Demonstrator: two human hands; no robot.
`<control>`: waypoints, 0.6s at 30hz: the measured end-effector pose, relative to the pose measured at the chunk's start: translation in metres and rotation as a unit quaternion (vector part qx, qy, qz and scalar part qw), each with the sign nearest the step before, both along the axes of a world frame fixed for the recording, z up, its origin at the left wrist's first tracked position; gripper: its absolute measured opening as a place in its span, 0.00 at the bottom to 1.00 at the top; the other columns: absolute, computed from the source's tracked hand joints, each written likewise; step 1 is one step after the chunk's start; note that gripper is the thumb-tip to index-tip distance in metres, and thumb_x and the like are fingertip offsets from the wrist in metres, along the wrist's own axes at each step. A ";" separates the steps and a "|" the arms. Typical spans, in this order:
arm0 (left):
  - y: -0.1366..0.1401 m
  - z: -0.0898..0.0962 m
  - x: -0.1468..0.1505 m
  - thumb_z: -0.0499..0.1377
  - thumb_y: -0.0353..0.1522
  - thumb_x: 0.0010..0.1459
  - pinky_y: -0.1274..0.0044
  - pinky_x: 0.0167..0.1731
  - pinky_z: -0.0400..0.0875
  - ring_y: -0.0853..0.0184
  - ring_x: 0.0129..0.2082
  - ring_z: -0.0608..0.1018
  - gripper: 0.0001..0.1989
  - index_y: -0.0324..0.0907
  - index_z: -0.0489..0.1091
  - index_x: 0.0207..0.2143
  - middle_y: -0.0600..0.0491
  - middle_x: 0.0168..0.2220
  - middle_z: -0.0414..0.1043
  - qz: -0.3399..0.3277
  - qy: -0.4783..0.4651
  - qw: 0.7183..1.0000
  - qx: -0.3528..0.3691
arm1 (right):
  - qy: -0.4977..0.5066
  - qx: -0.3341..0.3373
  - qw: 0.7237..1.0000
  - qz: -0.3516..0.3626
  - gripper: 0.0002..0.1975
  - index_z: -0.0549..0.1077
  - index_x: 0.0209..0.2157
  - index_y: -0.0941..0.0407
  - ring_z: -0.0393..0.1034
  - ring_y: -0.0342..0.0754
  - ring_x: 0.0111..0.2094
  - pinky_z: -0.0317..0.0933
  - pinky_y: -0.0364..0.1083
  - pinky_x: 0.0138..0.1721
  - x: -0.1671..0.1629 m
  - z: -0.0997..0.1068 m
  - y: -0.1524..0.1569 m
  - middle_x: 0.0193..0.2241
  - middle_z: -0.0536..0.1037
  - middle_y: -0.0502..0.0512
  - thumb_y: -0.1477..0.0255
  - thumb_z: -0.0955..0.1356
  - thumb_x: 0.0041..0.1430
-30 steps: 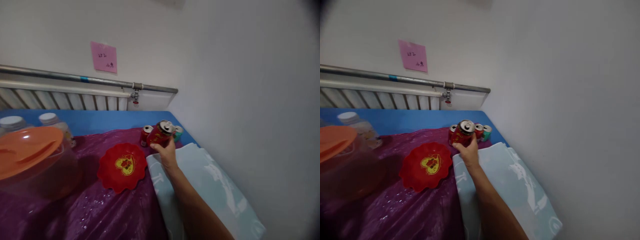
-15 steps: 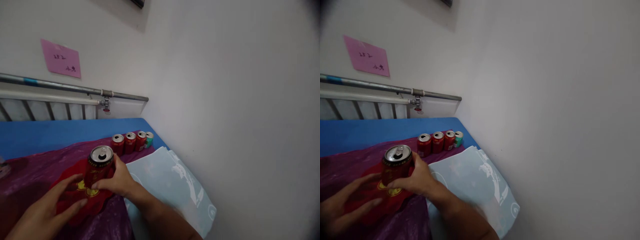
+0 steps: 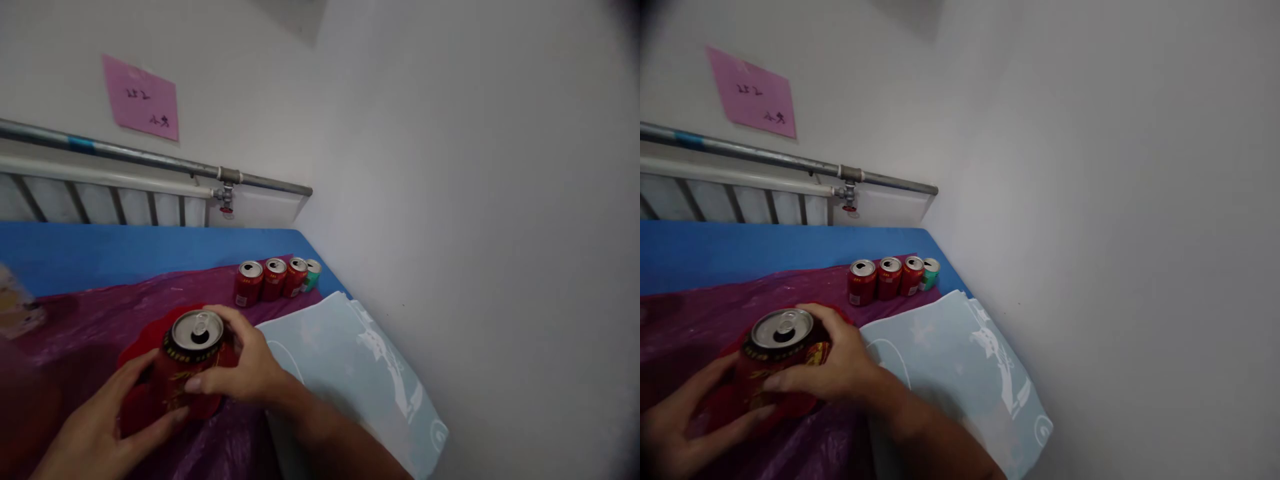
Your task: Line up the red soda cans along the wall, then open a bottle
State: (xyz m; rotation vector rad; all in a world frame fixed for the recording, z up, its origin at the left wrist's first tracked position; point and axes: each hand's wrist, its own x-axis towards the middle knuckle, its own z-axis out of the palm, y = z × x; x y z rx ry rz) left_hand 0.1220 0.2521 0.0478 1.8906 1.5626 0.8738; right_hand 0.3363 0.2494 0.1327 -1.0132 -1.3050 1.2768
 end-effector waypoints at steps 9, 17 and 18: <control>-0.011 0.004 0.007 0.66 0.46 0.53 0.62 0.58 0.72 0.57 0.57 0.73 0.25 0.57 0.69 0.53 0.56 0.55 0.74 -0.176 0.148 0.952 0.202 | -0.071 0.149 0.949 -0.268 0.37 0.68 0.57 0.53 0.71 0.55 0.56 0.62 0.55 0.62 0.026 0.003 0.035 0.54 0.77 0.56 0.68 0.77 0.43; -0.019 0.009 0.015 0.52 0.25 0.57 0.62 0.58 0.65 0.62 0.45 0.77 0.16 0.50 0.75 0.40 0.55 0.40 0.78 -0.227 0.214 0.937 0.157 | -0.241 0.184 0.917 -0.259 0.40 0.64 0.62 0.55 0.68 0.56 0.60 0.59 0.56 0.64 0.021 0.011 0.068 0.59 0.73 0.60 0.68 0.75 0.47; -0.019 0.012 0.014 0.52 0.25 0.57 0.62 0.58 0.65 0.62 0.44 0.77 0.15 0.50 0.75 0.38 0.56 0.39 0.78 -0.230 0.208 0.940 0.142 | -0.265 0.196 0.910 -0.252 0.39 0.64 0.62 0.55 0.67 0.57 0.60 0.58 0.56 0.64 0.020 0.010 0.071 0.59 0.73 0.60 0.68 0.74 0.48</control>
